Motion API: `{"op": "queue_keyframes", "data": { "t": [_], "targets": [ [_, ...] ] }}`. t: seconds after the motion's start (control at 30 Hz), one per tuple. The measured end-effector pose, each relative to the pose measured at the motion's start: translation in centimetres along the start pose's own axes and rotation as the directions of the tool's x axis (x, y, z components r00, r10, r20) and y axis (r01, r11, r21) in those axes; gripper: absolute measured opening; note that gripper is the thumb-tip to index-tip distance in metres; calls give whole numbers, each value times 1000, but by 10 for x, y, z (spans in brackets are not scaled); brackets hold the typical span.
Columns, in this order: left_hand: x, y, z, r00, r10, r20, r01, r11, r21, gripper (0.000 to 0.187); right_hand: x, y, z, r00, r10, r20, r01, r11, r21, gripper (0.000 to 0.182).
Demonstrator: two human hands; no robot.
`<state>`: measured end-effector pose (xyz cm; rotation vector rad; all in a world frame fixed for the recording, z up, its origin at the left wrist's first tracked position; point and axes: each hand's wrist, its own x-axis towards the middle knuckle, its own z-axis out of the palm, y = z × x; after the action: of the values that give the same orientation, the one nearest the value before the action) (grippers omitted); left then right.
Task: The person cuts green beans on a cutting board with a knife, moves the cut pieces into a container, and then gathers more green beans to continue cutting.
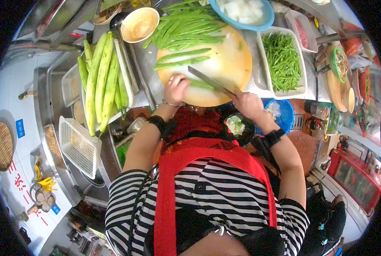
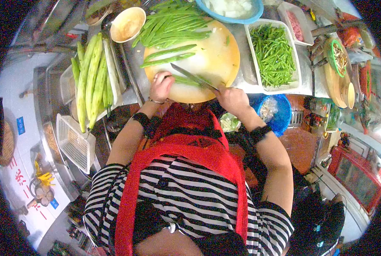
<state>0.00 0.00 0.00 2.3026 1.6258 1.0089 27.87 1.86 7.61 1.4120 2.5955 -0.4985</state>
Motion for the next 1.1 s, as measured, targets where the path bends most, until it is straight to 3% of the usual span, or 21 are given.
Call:
{"op": "queue_keyframes", "data": {
  "t": [0.07,0.17,0.33,0.4,0.53,0.67,0.8,0.9,0.97,1.1],
  "targets": [
    [2,8,2,998,-45,-34,45,999,-3,12,3,-2,13,997,82,11,-82,997,6,31],
    [27,-10,-4,994,-5,-107,2,1000,-28,14,30,1,-11,995,50,-82,-49,999,22,35],
    [17,-17,-6,996,21,-85,-26,998,-52,14,24,-11,-12,996,72,-52,-69,997,45,36],
    [21,-19,-5,997,41,-66,-44,998,-42,14,29,-14,-9,987,33,-159,-37,999,-23,34],
    [21,-6,-1,999,31,-40,-33,998,-58,12,18,-8,-24,995,28,-99,-28,1000,0,35],
    [16,1,5,998,16,-61,-18,1000,-26,12,27,-11,13,990,24,-140,-24,1000,1,33],
    [17,-3,4,999,23,-25,-25,997,-73,12,18,-17,-30,997,75,-27,-75,997,32,36],
    [10,1,6,998,46,-40,-50,994,-98,13,26,-20,7,1000,6,-28,-6,1000,-24,37],
    [11,4,3,995,35,-88,-39,998,-49,13,28,-19,6,996,30,-83,-32,999,-26,36],
    [6,5,-5,978,-10,-209,16,1000,27,9,17,-22,-25,996,84,-4,-84,996,16,34]
  ]
}}
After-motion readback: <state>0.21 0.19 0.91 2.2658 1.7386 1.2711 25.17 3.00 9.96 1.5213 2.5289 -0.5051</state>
